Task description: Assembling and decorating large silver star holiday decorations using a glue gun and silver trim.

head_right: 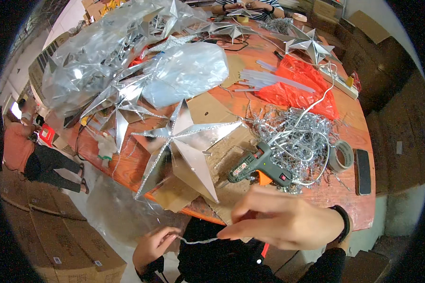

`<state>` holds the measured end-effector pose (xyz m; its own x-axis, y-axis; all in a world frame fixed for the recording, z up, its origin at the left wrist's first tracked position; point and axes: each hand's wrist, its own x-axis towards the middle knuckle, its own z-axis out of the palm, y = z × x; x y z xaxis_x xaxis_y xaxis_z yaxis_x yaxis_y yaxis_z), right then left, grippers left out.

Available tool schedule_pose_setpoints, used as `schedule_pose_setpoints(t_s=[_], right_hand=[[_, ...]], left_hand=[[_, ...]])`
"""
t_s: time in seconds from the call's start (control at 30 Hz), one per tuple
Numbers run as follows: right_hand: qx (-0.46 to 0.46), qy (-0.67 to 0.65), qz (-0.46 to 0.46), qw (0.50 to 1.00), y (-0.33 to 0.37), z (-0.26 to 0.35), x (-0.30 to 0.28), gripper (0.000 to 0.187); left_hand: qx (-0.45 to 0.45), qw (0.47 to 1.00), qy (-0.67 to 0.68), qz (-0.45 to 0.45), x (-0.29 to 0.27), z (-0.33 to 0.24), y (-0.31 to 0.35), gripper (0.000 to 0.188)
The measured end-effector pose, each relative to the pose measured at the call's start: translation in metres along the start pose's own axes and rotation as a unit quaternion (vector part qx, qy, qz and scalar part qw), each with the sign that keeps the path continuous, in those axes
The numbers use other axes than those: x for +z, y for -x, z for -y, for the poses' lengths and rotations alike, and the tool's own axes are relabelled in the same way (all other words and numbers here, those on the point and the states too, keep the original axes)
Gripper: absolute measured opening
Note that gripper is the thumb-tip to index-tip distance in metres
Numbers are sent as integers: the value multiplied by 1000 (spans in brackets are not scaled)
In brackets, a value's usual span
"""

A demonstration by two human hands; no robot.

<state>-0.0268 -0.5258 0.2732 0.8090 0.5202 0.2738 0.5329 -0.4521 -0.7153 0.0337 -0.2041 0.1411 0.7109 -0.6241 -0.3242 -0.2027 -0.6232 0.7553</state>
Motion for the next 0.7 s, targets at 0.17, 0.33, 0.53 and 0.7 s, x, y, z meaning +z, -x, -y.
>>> schedule_pose_setpoints(t_s=[0.17,0.33,0.53,0.7], right_hand=[[5,-45,81,996,-2,-7,12,58],[7,-79,83,993,-9,-14,24,52],[84,-104,8,991,-13,-10,42,28],[123,-120,1,985,-14,-7,43,17]], left_hand=[[69,996,32,-37,0,-21,-6,30],[220,960,167,-39,4,-44,-7,30],[284,922,261,-26,29,-66,-25,58],[284,916,273,-80,45,-74,-28,40]])
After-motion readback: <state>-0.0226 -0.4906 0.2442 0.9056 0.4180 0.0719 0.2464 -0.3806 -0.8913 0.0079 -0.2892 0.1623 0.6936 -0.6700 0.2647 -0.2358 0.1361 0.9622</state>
